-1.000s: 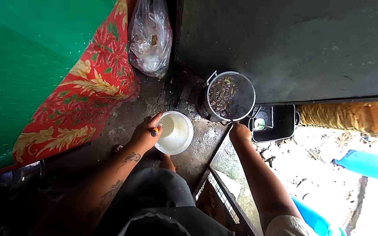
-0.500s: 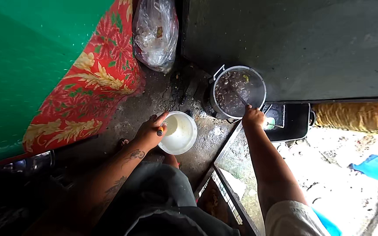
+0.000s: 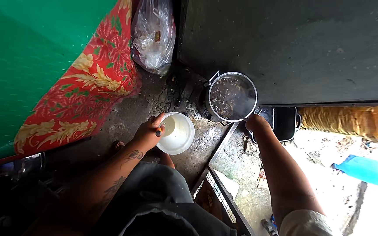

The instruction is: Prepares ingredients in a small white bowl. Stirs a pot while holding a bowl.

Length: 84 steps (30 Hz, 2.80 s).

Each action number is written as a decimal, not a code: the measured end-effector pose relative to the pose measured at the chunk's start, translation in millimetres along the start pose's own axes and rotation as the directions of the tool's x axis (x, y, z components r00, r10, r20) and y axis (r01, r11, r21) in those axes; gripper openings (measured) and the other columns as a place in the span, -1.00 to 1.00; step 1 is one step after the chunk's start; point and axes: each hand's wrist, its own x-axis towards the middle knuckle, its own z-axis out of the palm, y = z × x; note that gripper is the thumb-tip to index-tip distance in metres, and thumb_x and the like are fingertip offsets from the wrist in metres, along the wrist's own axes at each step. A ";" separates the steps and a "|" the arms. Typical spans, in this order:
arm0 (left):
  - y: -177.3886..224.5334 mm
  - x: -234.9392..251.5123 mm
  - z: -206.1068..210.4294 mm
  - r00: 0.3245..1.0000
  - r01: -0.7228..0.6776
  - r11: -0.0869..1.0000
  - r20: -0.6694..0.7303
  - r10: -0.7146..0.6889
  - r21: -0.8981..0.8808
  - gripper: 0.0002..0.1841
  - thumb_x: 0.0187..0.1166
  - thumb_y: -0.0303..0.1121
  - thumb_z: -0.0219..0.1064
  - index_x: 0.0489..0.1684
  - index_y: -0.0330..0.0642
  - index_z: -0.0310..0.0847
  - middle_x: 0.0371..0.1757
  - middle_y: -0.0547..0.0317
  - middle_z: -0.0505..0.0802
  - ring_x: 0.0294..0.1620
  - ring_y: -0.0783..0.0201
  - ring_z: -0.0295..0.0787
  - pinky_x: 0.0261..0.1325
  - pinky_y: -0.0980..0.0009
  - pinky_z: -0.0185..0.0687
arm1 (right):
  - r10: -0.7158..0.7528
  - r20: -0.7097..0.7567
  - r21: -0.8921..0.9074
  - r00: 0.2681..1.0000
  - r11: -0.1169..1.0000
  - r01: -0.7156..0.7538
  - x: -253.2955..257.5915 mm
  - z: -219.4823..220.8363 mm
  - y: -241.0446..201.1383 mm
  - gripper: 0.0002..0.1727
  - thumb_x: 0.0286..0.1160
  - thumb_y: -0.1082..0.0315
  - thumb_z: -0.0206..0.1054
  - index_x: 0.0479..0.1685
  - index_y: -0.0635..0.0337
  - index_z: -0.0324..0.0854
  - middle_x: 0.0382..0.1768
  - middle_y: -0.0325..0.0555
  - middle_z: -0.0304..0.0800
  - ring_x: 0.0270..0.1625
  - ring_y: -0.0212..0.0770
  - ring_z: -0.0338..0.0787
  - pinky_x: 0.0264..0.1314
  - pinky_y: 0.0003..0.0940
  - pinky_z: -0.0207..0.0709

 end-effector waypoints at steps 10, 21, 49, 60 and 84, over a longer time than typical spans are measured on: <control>3.3 -6.0 -4.0 0.999 0.030 0.999 0.014 -0.030 -0.013 -0.47 0.74 -0.36 0.24 0.72 -0.19 0.38 0.27 -0.29 0.75 0.23 -0.20 0.75 0.26 -0.17 0.60 | -0.105 0.110 0.690 0.988 0.724 0.000 18.9 40.7 -11.3 -0.76 0.83 0.23 0.12 -0.09 0.24 0.52 -0.59 -0.29 0.31 -0.71 -0.44 0.25 -0.65 -0.55 0.23; 7.0 -3.5 -2.4 0.999 0.001 1.000 0.053 -0.001 0.011 -0.48 0.75 -0.34 0.22 0.72 -0.15 0.40 0.30 -0.29 0.75 0.26 -0.20 0.75 0.28 -0.18 0.60 | -0.038 0.054 0.969 0.998 0.241 -0.044 -15.2 97.9 30.7 -0.71 0.85 0.24 0.12 0.33 0.20 0.51 -0.66 -0.32 0.34 -0.79 -0.46 0.25 -0.78 -0.57 0.14; -30.1 -17.7 -15.3 0.997 0.072 0.997 -0.042 -0.072 -0.007 -0.47 0.74 -0.34 0.23 0.71 -0.14 0.40 0.29 -0.29 0.75 0.23 -0.23 0.76 0.21 -0.19 0.62 | 0.051 -0.181 -0.245 0.982 0.965 -0.096 -9.3 8.9 -10.1 -0.58 0.70 0.50 0.01 0.45 0.40 0.50 0.40 0.31 0.65 0.48 0.27 0.66 0.33 0.25 0.56; -30.4 -17.8 -15.2 0.998 0.019 0.999 -0.066 -0.021 -0.033 -0.47 0.75 -0.34 0.25 0.71 -0.18 0.40 0.30 -0.32 0.73 0.24 -0.25 0.74 0.24 -0.23 0.61 | -0.088 0.097 -0.010 0.991 0.996 0.089 -3.5 0.9 -12.1 -0.57 0.75 0.31 0.18 0.37 0.53 0.52 0.39 0.36 0.62 0.42 0.15 0.67 0.49 0.09 0.44; -32.4 -39.0 -50.5 0.988 0.023 0.990 -0.150 -0.044 -0.140 -0.52 0.71 -0.32 0.27 0.64 -0.02 0.51 0.35 -0.13 0.78 0.39 -0.04 0.71 0.45 -0.12 0.53 | 0.176 -0.323 0.840 0.930 0.507 0.196 -29.1 127.7 18.8 -0.64 0.78 0.26 0.21 0.27 0.35 0.70 -0.03 0.21 0.82 -0.13 -0.01 0.78 0.04 -0.02 0.63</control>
